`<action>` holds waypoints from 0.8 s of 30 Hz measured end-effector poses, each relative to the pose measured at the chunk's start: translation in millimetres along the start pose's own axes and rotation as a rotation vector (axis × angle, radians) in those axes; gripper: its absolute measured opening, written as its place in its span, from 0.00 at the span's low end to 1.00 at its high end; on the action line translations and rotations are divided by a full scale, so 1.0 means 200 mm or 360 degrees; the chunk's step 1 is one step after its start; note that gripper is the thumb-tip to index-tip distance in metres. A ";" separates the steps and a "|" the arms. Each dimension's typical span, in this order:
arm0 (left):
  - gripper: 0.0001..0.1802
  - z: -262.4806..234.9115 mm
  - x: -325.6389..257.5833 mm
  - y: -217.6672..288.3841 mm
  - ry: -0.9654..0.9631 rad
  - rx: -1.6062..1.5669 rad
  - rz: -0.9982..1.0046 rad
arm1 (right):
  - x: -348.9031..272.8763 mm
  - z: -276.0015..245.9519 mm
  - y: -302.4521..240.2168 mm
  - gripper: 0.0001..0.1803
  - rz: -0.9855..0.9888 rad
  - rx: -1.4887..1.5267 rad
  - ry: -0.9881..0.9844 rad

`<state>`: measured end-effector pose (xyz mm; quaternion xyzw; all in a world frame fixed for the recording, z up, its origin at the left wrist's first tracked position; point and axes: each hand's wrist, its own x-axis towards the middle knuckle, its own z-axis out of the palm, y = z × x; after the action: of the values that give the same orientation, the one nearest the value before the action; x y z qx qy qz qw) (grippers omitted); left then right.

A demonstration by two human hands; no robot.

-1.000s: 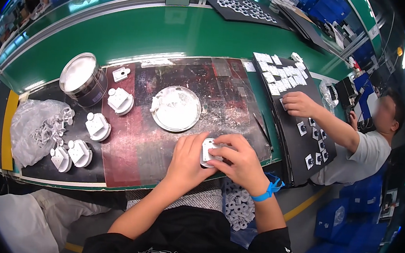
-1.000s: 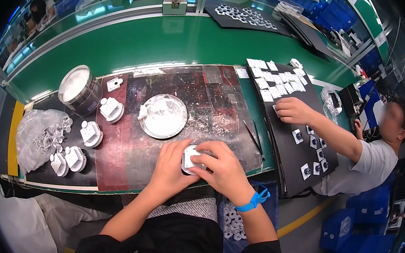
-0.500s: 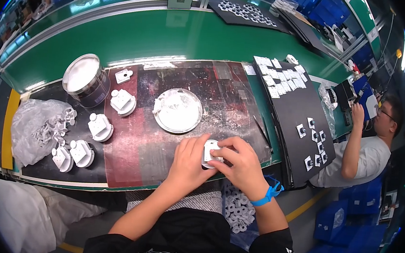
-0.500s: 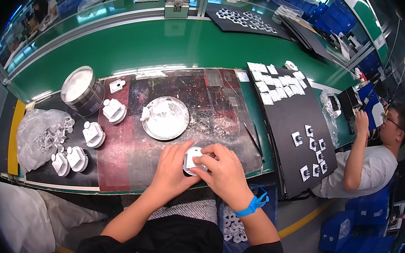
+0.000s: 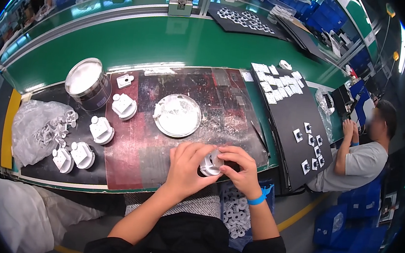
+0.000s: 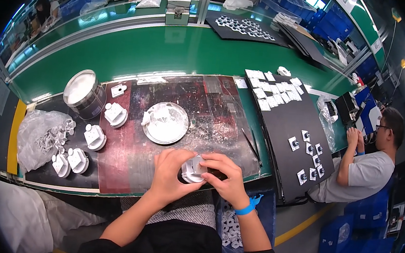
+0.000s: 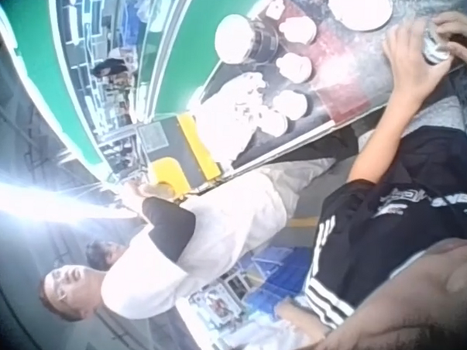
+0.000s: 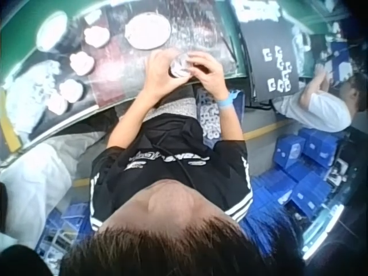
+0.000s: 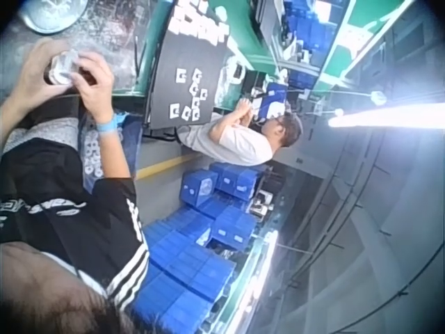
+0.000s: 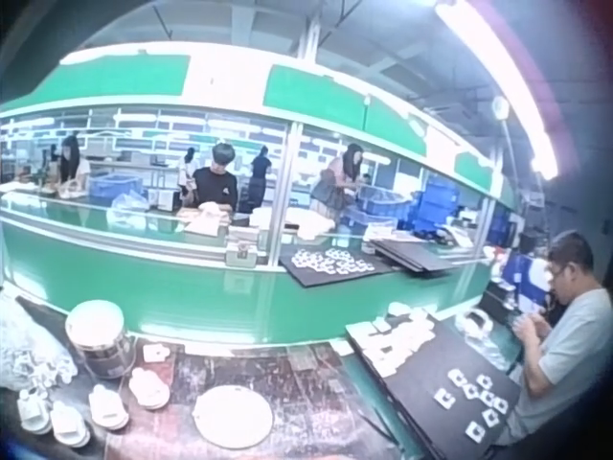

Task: Assembling electronic light components by applying thermal paste and attaching small LED boards to circular plastic housings.

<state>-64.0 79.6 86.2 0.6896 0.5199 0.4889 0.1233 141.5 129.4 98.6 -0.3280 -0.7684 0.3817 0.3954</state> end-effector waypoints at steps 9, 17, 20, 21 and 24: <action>0.28 0.02 -0.01 -0.02 0.0050 -0.0090 0.0196 | -0.01 -0.02 0.04 0.36 0.0392 0.0868 -0.0066; 0.31 0.02 -0.02 -0.03 0.0080 0.0002 0.0279 | 0.03 0.05 -0.03 0.39 0.0693 0.1177 -0.0201; 0.29 -0.04 -0.02 -0.01 -0.0009 0.0135 0.0234 | 0.06 0.07 -0.04 0.39 0.0681 0.1072 -0.0168; 0.26 -0.06 -0.03 -0.01 -0.0054 0.0156 0.0209 | 0.04 0.09 0.00 0.39 0.0656 0.0982 -0.0169; 0.25 -0.15 -0.05 0.00 -0.0174 0.0174 0.0147 | 0.02 0.08 0.01 0.36 0.0583 0.0480 -0.0184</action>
<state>-87.8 60.5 94.7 0.7441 0.5060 0.4265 0.0910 126.2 128.1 92.0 -0.3767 -0.6517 0.5756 0.3195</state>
